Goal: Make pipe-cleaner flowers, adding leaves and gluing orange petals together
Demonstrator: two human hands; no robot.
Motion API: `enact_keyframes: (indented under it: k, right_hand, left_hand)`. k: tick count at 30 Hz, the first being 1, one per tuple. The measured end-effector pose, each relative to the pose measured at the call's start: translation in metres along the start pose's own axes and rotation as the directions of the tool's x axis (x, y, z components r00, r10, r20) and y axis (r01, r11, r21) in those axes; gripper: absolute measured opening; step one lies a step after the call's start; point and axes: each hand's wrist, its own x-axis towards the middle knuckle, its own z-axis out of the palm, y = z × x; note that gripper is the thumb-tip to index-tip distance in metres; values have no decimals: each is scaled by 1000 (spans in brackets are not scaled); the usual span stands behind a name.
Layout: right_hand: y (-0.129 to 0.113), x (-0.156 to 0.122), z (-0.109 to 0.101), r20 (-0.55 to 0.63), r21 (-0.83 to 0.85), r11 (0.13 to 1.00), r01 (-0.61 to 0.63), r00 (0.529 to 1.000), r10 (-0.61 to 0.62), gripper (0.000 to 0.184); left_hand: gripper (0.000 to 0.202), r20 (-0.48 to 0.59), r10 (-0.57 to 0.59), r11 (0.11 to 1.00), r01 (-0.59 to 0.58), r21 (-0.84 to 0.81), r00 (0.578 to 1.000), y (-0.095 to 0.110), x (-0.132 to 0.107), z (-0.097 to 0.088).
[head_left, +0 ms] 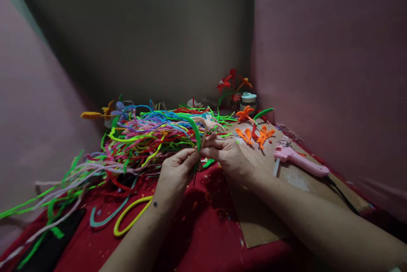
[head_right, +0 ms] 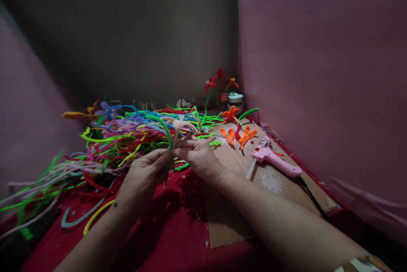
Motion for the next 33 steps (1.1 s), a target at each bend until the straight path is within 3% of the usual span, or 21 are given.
enact_keyframes:
  k: [9,11,13,16,19,21,28,33]
  right_hand:
    - [2,0,1,-33,22,1000,7,999,-6,21]
    - [3,0,2,-28,17,1000,15,1000,-14,23]
    - [4,-1,2,-29,15,1000,19,999,-18,24]
    - [2,-1,2,-52,0,999,37,998,-37,22]
    - [1,-1,2,-65,-30,999,43,997,-45,19]
    - [2,-1,3,-47,-27,999,36,998,-38,18]
    - [-3,-3,5,-40,-135,986,94,994,-100,16]
    - [-8,-2,6,-23,-203,974,99,994,-106,17]
  left_hand:
    - [29,-34,4,999,-5,-32,999,-3,0,2]
    - [28,-60,51,999,-50,13,997,-7,0,2]
    - [24,-83,178,979,-167,121,981,-12,0,3]
    - [22,-19,453,821,-409,397,891,-18,-2,3]
    - [26,95,593,589,-512,625,799,-23,-3,2]
    - [24,106,610,518,-497,696,785,-25,-2,0]
    - [23,51,575,543,-427,723,817,-25,-1,-4]
    - [24,57,559,469,-372,801,827,-15,-5,-3]
